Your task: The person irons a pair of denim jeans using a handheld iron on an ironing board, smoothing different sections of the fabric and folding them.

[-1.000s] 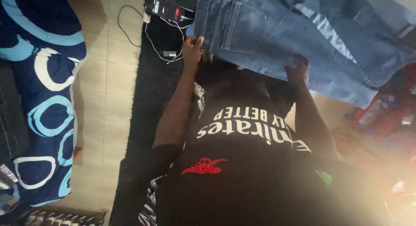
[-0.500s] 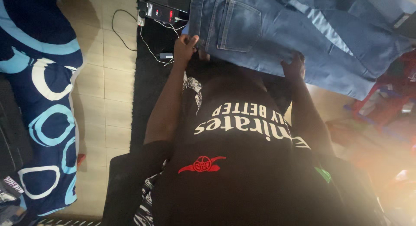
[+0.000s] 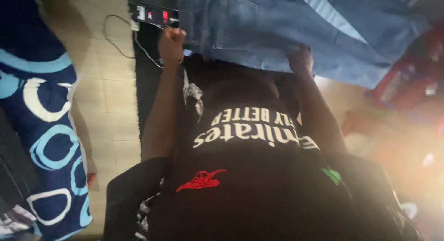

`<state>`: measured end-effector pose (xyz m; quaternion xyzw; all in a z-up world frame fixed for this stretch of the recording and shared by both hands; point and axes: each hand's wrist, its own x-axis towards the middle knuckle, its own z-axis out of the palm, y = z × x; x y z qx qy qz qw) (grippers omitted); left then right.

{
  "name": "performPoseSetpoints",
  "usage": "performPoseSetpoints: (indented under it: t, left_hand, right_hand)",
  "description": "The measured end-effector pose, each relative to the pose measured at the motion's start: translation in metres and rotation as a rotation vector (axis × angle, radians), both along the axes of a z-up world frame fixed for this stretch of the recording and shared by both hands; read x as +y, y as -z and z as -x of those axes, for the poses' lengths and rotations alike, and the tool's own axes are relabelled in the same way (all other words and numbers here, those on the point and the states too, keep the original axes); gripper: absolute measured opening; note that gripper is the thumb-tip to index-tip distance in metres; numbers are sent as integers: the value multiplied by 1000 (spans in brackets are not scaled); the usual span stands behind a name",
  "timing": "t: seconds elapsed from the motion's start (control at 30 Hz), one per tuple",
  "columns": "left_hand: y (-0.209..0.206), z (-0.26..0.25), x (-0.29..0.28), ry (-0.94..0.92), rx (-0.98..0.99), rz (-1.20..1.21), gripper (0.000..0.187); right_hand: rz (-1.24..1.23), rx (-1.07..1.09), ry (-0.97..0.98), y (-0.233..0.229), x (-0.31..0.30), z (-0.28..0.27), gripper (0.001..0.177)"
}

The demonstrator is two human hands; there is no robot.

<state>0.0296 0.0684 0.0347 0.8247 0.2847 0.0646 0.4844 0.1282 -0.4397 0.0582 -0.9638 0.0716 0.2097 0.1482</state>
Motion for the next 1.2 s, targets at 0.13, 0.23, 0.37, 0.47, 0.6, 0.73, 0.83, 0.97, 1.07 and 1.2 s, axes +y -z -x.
performPoseSetpoints:
  t: [0.13,0.23,0.37,0.47,0.6,0.73,0.83,0.97,1.07,1.2]
  left_hand:
    - [-45,-46,-25,86,-203,-401,37]
    - [-79,-76,-66,279,-356,-446,29]
    - [-103,-127,-123,589,-468,-371,28]
    - [-106,-156,-149,805,-472,-342,31]
    - [-111,-169,-184,1040,-331,-261,32]
    - [-98,-173,-224,1138,-351,-363,30]
    - [-88,-180,-259,1146,-305,-381,29]
    - [-83,-192,-308,1123,-338,-514,24]
    - [-86,-204,-350,1118,-246,-666,26]
    - [-90,-216,-396,1118,-127,-630,31]
  right_hand:
    - [104,53,-73,12,4,1,61]
    - [250,188,-407,19,3,11,38]
    - [134,90,83,26,17,24,84]
    - [155,17,-78,20,24,30,70]
    - [-46,-8,178,-15,22,44,63]
    - [-63,-247,174,-25,-7,40,64]
    - [-64,-301,284,-16,-51,30,60]
    - [-147,-506,453,-4,-160,19,45]
    - [-56,-575,611,11,-256,0,40]
    - [25,-501,687,42,-370,-30,53]
